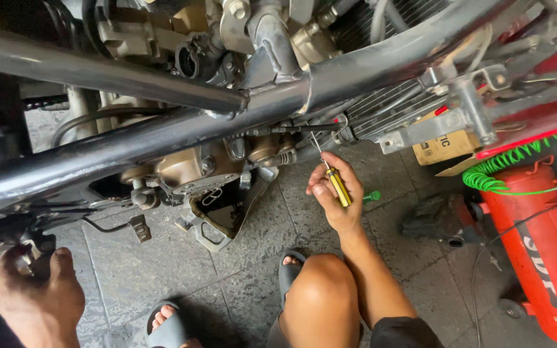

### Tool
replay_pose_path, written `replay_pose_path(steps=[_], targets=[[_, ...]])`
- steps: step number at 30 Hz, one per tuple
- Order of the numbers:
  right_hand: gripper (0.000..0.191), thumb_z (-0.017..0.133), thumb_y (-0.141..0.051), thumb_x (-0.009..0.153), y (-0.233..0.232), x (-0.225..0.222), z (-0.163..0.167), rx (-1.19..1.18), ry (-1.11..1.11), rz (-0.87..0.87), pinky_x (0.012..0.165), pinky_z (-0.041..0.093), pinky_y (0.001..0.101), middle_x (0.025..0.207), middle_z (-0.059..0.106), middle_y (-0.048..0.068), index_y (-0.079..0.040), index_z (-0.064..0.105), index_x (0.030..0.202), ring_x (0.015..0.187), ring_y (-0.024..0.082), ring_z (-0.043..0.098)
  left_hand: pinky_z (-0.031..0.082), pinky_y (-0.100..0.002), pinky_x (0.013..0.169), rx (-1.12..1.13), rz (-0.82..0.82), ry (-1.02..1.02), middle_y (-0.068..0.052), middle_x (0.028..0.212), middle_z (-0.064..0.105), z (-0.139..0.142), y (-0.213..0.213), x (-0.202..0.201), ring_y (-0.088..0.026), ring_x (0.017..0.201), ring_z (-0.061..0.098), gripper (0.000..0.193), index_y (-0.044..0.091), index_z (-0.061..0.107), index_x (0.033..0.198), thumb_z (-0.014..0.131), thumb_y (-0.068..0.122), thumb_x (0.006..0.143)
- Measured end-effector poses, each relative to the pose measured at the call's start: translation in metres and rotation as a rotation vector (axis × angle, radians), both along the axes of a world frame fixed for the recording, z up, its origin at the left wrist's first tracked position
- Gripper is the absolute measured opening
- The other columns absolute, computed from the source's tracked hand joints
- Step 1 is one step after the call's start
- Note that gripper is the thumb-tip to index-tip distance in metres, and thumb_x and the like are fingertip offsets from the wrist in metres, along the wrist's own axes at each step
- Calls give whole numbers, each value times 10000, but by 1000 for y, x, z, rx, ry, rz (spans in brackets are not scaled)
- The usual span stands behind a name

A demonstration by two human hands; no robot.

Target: The person uses a yellow-handled screwdriver to tighten or adjust a screw on the motorcycle engine area. They hold the frame with the left hand while turning the screwdriver with the right hand, repeating the action across several spots near the engine and frame.

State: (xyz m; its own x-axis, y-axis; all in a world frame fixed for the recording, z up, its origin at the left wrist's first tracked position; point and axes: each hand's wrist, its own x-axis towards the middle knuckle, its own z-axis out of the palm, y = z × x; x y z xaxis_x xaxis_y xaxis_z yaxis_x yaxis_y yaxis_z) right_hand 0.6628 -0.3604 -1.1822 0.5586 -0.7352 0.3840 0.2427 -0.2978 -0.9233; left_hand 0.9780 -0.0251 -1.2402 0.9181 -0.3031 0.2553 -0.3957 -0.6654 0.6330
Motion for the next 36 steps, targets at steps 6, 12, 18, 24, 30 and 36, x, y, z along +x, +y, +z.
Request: replay_pose_path(steps=[6,12,18,24,30,36], targets=[[760,732,-226,928,24,-20,52,405,-254,321,777,558,356,1280,574,103,-1,365,1554,1034,183,635,518,-519,958,3,-14,57,-348,1190,613,7,30,-13,-456,1085,642,497,-150,481,1333,729,95,980],[558,660,-146,971,48,-50,82,399,136,37,407,331,215,952,619,64,-54,466,1486,537,52,446,353,-545,1137,6,-156,-357,-305,1464,387,39,50,-57,-419,1344,408,566,-120,456,1402,732,70,947],[393,598,-231,1044,62,-62,96,285,505,-104,405,300,204,775,547,3,-85,560,1406,503,27,397,522,-505,859,-125,-702,-129,-247,1107,655,123,-6,-124,-433,1012,635,407,-30,594,1222,722,220,927],[326,599,-218,1015,55,-62,74,494,506,1,406,311,222,731,553,-18,-88,604,1314,492,43,415,548,-544,816,45,-898,182,-274,978,715,157,-132,-194,-468,901,696,307,49,662,1064,605,328,947],[203,565,-238,1078,53,-31,33,364,375,-297,400,333,254,686,498,-16,-52,617,1138,482,67,411,565,-497,771,-552,-664,422,-222,888,747,141,-215,-208,-425,865,723,322,12,626,1140,621,247,920],[329,579,-70,1017,54,5,32,-265,472,-589,660,505,260,894,672,29,-52,622,1343,736,93,584,553,-463,738,-647,-660,616,-217,832,751,138,-262,-179,-391,802,742,285,8,722,942,634,280,952]])
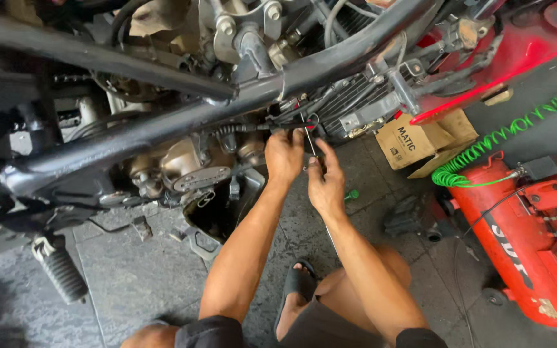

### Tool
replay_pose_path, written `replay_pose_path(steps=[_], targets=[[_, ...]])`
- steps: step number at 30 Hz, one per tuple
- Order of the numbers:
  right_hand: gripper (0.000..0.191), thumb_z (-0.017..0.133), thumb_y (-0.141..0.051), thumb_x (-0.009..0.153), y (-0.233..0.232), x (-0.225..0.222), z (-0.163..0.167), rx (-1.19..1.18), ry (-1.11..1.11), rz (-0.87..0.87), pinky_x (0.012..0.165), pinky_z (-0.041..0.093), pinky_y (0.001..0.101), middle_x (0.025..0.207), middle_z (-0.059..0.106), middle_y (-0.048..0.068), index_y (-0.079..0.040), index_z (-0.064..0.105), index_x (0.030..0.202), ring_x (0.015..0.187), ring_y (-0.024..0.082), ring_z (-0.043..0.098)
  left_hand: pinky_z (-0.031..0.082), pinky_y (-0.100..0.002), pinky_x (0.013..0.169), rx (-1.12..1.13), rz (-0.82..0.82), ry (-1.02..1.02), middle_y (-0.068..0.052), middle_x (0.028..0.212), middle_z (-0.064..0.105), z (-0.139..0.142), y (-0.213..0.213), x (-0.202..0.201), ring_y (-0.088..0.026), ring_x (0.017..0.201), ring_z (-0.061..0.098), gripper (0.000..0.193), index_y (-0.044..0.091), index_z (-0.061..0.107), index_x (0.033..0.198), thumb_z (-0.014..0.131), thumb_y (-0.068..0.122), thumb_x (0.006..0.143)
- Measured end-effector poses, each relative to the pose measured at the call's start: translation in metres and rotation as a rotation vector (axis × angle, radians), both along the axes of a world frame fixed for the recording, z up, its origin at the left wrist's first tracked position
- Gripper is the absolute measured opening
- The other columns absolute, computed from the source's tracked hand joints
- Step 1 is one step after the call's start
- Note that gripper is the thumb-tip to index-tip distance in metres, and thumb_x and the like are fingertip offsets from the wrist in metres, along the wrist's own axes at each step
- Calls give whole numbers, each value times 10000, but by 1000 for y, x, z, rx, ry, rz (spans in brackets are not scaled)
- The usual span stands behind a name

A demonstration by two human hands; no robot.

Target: The person uses a yellow-handled screwdriver to tighten or adjust a screw on the motorcycle engine area. They hold the frame with the left hand while turning the screwdriver with the right hand, repeating the action across several spots near the engine and frame.

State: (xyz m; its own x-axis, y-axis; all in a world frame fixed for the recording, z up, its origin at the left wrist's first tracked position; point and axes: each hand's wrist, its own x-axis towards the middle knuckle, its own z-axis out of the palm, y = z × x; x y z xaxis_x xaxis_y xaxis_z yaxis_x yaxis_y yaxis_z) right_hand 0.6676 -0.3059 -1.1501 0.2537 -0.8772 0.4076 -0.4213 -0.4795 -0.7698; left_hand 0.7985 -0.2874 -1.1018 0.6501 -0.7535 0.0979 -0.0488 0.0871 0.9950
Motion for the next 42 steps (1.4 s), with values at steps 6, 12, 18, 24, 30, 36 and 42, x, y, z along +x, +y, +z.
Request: replay_pose_path(steps=[6,12,18,24,30,36,42], targets=[[461,513,28,986,-16,30,-14,-218,144,82,937,553,283,1312,706,172,-25,595,1437,1166,185,706,551,-454,735,-61,-13,83,-224,858,732,-43,-31,24,-393,807,726,286,14,696,951,622,290,954],[429,512,52,992,-34,36,-27,-180,79,45,969,549,308,1289,721,194,-15,611,1405,1149,216,703,549,-471,716,-104,64,25,-243,844,712,-65,-56,17,-417,805,717,264,8,700,926,612,255,955],[405,536,69,997,-34,33,-28,-138,144,99,971,562,337,1288,726,204,1,621,1387,1170,262,717,537,-486,713,-171,124,-48,-256,882,699,-71,-54,7,-445,833,691,219,-21,670,968,594,184,988],[438,497,81,966,-29,34,-33,-161,105,23,914,582,345,1271,714,214,0,609,1382,1111,303,751,540,-483,702,-140,16,-70,-257,878,704,-76,-57,13,-434,787,698,224,-18,689,950,639,200,972],[475,516,94,940,-28,25,-26,-247,204,86,920,589,382,1285,692,239,7,594,1400,1156,359,722,525,-499,681,-52,49,-120,-273,837,686,-76,-58,5,-441,755,686,287,-37,661,883,664,231,984],[492,537,103,901,-24,28,-31,-283,193,97,953,580,419,1274,686,250,10,590,1382,1160,396,710,521,-509,696,-113,67,-144,-279,856,683,-82,-54,1,-461,786,678,262,-38,663,917,628,210,996],[440,555,72,891,-19,24,-29,-239,173,80,940,582,401,1253,706,228,10,626,1320,1146,369,728,522,-515,732,-118,56,-152,-277,880,690,-72,-51,2,-470,824,683,241,-37,664,945,594,188,997]])
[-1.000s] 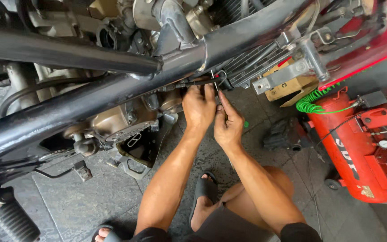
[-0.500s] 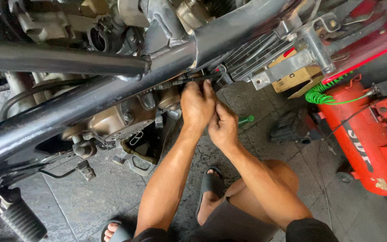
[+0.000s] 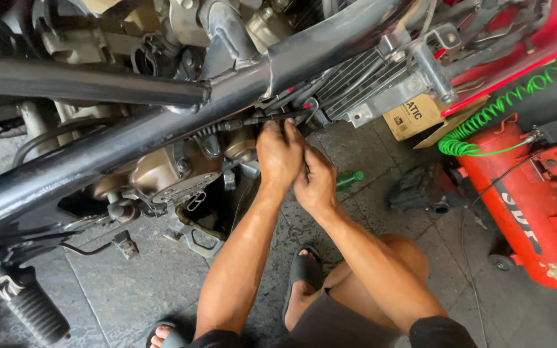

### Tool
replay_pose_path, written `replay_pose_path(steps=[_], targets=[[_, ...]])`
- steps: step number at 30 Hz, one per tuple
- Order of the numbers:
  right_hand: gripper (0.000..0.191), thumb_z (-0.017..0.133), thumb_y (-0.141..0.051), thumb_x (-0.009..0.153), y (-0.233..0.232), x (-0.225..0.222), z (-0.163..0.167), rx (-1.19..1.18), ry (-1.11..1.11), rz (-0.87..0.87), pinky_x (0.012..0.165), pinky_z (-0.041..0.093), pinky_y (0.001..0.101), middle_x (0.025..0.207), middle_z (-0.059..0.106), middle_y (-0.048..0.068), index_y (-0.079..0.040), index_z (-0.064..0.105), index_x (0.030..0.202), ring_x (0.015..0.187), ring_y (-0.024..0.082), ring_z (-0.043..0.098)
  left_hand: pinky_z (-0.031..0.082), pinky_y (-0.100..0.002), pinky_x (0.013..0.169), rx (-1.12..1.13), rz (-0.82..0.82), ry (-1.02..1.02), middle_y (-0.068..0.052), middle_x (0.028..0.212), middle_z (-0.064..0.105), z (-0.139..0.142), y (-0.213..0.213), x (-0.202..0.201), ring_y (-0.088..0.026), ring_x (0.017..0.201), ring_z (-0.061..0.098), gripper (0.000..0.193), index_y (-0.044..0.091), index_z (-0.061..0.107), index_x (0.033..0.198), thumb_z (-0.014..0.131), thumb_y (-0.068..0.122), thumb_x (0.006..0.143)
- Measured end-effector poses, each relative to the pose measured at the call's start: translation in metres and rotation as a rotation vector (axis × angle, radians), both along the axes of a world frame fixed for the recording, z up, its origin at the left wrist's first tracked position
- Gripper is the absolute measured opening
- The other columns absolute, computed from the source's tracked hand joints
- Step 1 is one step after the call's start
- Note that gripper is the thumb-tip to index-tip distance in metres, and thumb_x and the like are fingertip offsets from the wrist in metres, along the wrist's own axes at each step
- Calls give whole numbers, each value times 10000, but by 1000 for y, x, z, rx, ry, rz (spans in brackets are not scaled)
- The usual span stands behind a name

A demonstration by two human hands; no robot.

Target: The person uses a yellow-handled screwdriver to tighten or adjust a screw on the motorcycle engine area. They hold the frame with the left hand while turning the screwdriver with the right hand, repeating the action across several spots near the engine and frame.

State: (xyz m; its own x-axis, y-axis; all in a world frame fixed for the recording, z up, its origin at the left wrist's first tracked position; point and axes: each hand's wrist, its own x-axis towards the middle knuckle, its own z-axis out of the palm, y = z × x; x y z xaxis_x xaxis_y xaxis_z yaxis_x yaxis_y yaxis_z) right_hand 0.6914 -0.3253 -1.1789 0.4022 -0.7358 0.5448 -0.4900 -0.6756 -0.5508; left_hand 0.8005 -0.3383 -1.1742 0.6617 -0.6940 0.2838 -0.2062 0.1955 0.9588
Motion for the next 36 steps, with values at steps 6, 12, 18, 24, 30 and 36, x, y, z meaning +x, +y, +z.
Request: replay_pose_path(steps=[6,12,18,24,30,36], targets=[[447,543,66,929,6,7,2,0,15,12,993,561,404,1311,681,240,18,596,1370,1215,384,692,520,-514,767,56,-63,43,-284,940,692,0,8,5,-465,874,673,272,-37,675,962,599,223,994],[477,534,69,947,2,4,7,-72,32,13,1022,557,393,1359,662,234,-5,580,1416,1251,373,673,518,-512,779,71,-91,42,-279,936,688,5,5,9,-458,880,672,298,-29,668,947,590,251,1011],[429,555,48,951,-2,8,-3,44,62,4,996,568,384,1329,671,237,-1,581,1376,1219,370,688,522,-517,764,108,-106,71,-292,914,678,3,7,14,-464,857,673,329,-37,644,899,580,268,1002],[412,572,42,928,-6,8,1,14,113,-36,977,579,386,1266,710,213,-33,622,1330,1176,363,715,519,-526,805,127,-89,73,-290,956,686,1,3,12,-475,908,668,324,-32,659,928,560,267,1002],[488,510,48,955,8,23,16,29,70,-38,1025,538,363,1368,663,216,-26,575,1432,1266,338,669,522,-527,791,106,-103,96,-281,966,686,-3,3,17,-483,909,665,337,-22,662,936,549,287,1007],[492,465,49,953,5,26,35,296,66,-48,1028,508,314,1350,682,186,-25,577,1427,1255,245,666,523,-520,792,183,-150,203,-283,956,706,-2,-3,17,-471,922,677,345,-13,665,955,515,293,1000]])
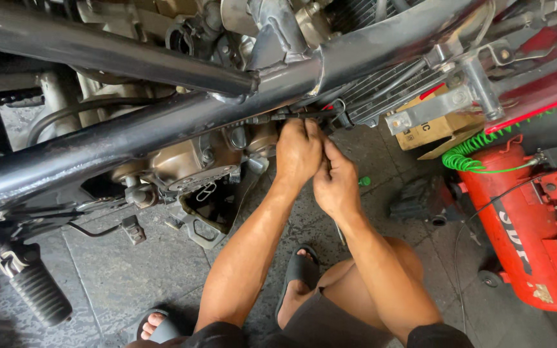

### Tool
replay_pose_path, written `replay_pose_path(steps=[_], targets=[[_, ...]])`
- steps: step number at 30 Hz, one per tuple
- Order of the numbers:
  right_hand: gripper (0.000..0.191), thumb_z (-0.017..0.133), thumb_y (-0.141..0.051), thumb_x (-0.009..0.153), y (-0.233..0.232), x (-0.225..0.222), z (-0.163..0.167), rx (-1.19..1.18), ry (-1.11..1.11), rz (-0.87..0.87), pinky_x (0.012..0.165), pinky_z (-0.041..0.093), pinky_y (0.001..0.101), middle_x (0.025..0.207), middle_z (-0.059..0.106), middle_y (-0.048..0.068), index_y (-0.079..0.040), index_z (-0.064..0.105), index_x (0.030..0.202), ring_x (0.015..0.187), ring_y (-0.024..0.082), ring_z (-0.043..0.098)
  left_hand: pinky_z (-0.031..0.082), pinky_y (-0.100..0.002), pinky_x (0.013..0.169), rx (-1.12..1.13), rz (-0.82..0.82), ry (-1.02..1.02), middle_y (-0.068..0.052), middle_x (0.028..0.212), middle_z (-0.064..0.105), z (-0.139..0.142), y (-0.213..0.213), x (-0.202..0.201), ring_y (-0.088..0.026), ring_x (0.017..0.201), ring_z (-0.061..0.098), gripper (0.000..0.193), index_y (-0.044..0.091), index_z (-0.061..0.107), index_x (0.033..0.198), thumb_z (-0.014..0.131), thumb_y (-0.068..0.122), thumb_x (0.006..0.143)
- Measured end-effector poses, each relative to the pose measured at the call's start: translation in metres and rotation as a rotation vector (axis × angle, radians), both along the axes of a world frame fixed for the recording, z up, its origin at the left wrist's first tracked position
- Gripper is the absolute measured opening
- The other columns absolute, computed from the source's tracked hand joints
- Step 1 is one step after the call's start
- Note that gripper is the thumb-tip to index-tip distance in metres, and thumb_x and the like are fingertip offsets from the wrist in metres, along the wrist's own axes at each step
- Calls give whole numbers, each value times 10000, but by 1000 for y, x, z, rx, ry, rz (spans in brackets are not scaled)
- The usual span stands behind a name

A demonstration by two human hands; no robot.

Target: The person uses a yellow-handled screwdriver to tighten or adjust a screw on the motorcycle engine area. They hold the frame with the left hand while turning the screwdriver with the right hand, repeating the action across several spots near the engine and frame.

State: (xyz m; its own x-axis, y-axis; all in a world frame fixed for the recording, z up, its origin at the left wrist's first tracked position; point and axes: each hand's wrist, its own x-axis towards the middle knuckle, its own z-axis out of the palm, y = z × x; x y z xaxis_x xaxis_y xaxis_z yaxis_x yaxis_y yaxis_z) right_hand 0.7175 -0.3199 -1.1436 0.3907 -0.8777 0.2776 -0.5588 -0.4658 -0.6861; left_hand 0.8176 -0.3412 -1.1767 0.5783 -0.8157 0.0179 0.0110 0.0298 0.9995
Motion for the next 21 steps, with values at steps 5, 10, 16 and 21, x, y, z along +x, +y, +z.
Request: replay_pose_path(steps=[5,10,16,21], targets=[[471,435,48,997,2,1,-1,44,-146,37,1078,471,294,1425,644,169,-19,551,1448,1305,202,610,517,-512,813,-72,-16,0,-283,984,693,0,0,7,-464,946,672,356,3,709,972,498,287,1009],[499,406,37,996,7,14,-12,37,-151,2,1083,460,294,1442,623,170,-22,507,1481,1319,202,598,525,-507,801,-18,-82,46,-274,966,707,-3,2,12,-458,939,681,390,-3,695,974,488,324,1019],[485,429,23,1002,1,5,4,181,-103,-15,979,486,274,1359,693,166,-46,578,1458,1147,165,616,505,-530,830,-47,2,-53,-280,965,682,-4,0,7,-478,944,649,379,-29,665,942,505,296,1053],[492,445,11,1003,14,14,-5,20,-90,-110,911,506,258,1269,727,140,-66,556,1476,1053,134,642,505,-525,820,-188,-13,-161,-276,986,673,-5,3,16,-473,933,645,346,-18,684,898,546,273,1025]])
